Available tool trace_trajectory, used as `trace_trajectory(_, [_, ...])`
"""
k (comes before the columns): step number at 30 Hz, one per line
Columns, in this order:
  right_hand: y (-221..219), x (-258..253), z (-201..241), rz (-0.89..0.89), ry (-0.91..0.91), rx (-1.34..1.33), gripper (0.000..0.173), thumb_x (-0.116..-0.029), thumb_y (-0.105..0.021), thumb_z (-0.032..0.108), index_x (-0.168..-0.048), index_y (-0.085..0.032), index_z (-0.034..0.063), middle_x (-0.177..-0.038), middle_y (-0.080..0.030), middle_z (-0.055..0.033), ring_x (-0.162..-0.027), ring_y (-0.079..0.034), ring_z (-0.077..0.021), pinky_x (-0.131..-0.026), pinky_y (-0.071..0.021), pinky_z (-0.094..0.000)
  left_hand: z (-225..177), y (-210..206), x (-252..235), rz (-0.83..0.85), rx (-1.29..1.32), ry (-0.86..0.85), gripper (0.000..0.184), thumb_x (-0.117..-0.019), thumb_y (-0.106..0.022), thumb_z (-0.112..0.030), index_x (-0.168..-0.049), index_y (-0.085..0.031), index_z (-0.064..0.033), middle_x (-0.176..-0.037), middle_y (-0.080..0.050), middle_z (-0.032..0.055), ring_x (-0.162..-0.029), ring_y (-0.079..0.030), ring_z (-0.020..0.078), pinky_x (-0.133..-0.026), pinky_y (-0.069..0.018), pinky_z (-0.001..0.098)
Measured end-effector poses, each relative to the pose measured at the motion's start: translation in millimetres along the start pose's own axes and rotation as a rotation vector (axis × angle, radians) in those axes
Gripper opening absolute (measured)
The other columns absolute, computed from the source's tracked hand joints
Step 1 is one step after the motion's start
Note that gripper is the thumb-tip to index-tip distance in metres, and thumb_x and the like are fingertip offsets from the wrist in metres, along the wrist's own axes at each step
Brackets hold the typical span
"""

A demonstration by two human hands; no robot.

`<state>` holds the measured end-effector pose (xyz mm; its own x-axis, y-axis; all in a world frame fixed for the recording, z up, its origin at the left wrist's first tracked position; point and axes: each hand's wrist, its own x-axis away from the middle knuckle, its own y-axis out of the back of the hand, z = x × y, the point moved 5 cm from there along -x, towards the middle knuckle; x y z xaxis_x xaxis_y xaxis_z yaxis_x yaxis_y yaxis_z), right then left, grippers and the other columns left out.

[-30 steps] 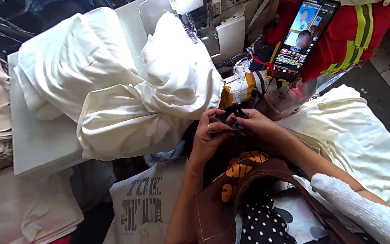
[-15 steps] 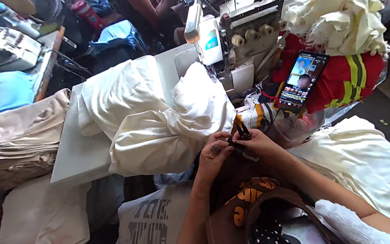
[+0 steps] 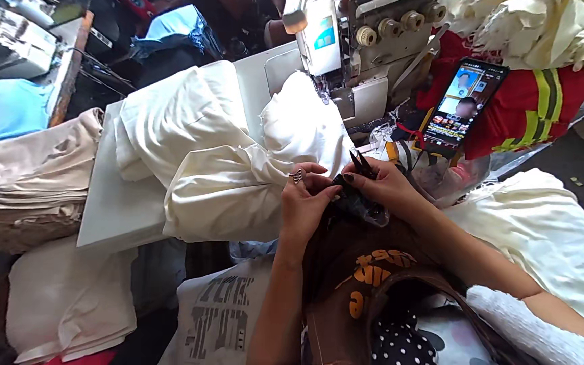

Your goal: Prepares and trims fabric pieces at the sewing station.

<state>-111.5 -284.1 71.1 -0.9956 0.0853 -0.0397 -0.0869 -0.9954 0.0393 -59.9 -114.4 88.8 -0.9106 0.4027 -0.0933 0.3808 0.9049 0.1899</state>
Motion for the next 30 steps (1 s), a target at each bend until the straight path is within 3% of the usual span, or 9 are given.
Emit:
trace_trajectory(2, [1.1,-1.3,4.5,0.027,0.085,0.097,0.013,-0.0931,-0.073,0.01,-0.106,-0.07,0.0067,-0.088,-0.067,0.0022,-0.067,-0.057,-0.0001,-0.061,-0.0497,-0.0163,-5.6,3.6,-3.5,0.019,-0.044,-0.035,0.05,-0.0775,-0.083,0.007,-0.118,-0.057,-0.0084,-0.084,-0.073,-0.0022,-0.071,-0.07,0.0059,-0.065,-0.0605,0.0242])
trace_trajectory(4, [2.4,-5.8,8.3,-0.006,0.168,0.178,0.012,-0.0898,-0.075,0.009,-0.101,-0.071,0.006,-0.089,-0.066,0.0014,-0.071,-0.056,0.0002,-0.063,-0.048,-0.0158,-12.8,7.3,-10.3,0.033,-0.069,-0.056,0.045,-0.0815,-0.08,0.005,-0.119,-0.057,-0.0074,-0.084,-0.073,-0.0017,-0.069,-0.071,0.0072,-0.065,-0.0616,0.0256])
trace_trajectory(8, [4.3,-27.9,26.2,-0.13,0.246,0.184,0.011,-0.0905,-0.073,0.008,-0.099,-0.071,0.0028,-0.084,-0.066,-0.0005,-0.063,-0.052,-0.0002,-0.057,-0.0452,-0.017,-32.0,10.6,-32.5,-0.007,-0.059,-0.141,0.045,-0.0858,-0.077,0.003,-0.124,-0.055,-0.0082,-0.09,-0.074,-0.0006,-0.072,-0.071,0.0071,-0.067,-0.0616,0.0252])
trace_trajectory(12, [7.6,-68.0,31.7,-0.209,0.134,-0.105,0.009,-0.0923,-0.071,0.008,-0.099,-0.068,0.0043,-0.075,-0.061,0.0035,-0.05,-0.042,0.0011,-0.046,-0.0363,-0.0162,-35.0,5.5,-62.6,-0.033,0.115,-0.085,0.053,-0.0853,-0.075,0.009,-0.129,-0.053,-0.01,-0.098,-0.074,0.0046,-0.076,-0.074,0.0131,-0.07,-0.0639,0.03])
trace_trajectory(16, [10.6,-89.5,31.4,-0.216,0.079,-0.104,0.009,-0.0931,-0.071,0.009,-0.1,-0.067,0.0041,-0.074,-0.059,0.0027,-0.05,-0.041,0.0004,-0.046,-0.0354,-0.0172,-34.4,7.2,-95.9,-0.136,0.175,-0.002,0.048,-0.0828,-0.077,0.009,-0.124,-0.055,-0.0013,-0.091,-0.075,0.0094,-0.074,-0.076,0.0181,-0.068,-0.0651,0.0341])
trace_trajectory(20, [17.4,-105.0,24.2,-0.233,0.046,-0.02,0.01,-0.0924,-0.072,0.01,-0.098,-0.067,0.0033,-0.074,-0.059,0.001,-0.053,-0.043,-0.0012,-0.049,-0.0372,-0.0194,-34.0,11.2,-119.6,-0.088,0.076,0.034,0.053,-0.0826,-0.078,0.008,-0.128,-0.053,-0.0004,-0.091,-0.074,0.0097,-0.075,-0.074,0.0159,-0.07,-0.0637,0.0323])
trace_trajectory(24, [22.4,-117.0,17.4,-0.248,0.017,-0.009,0.014,-0.0908,-0.075,0.009,-0.1,-0.067,0.0027,-0.079,-0.061,-0.0016,-0.061,-0.05,-0.004,-0.057,-0.0439,-0.0223,-30.2,12.3,-138.0,-0.089,0.061,0.045,0.052,-0.0808,-0.079,0.009,-0.125,-0.055,-0.0001,-0.087,-0.073,0.0093,-0.07,-0.073,0.0154,-0.068,-0.0635,0.0316])
trace_trajectory(30, [24.1,-120.6,13.1,-0.231,-0.012,-0.049,0.007,-0.0946,-0.07,0.008,-0.1,-0.068,0.0026,-0.077,-0.06,0.0,-0.055,-0.045,-0.0021,-0.052,-0.0401,-0.0203,-12.7,11.6,-143.9,-0.081,0.142,0.131,0.05,-0.0811,-0.076,0.013,-0.124,-0.054,-0.0002,-0.086,-0.071,0.0085,-0.069,-0.072,0.0153,-0.067,-0.0636,0.032])
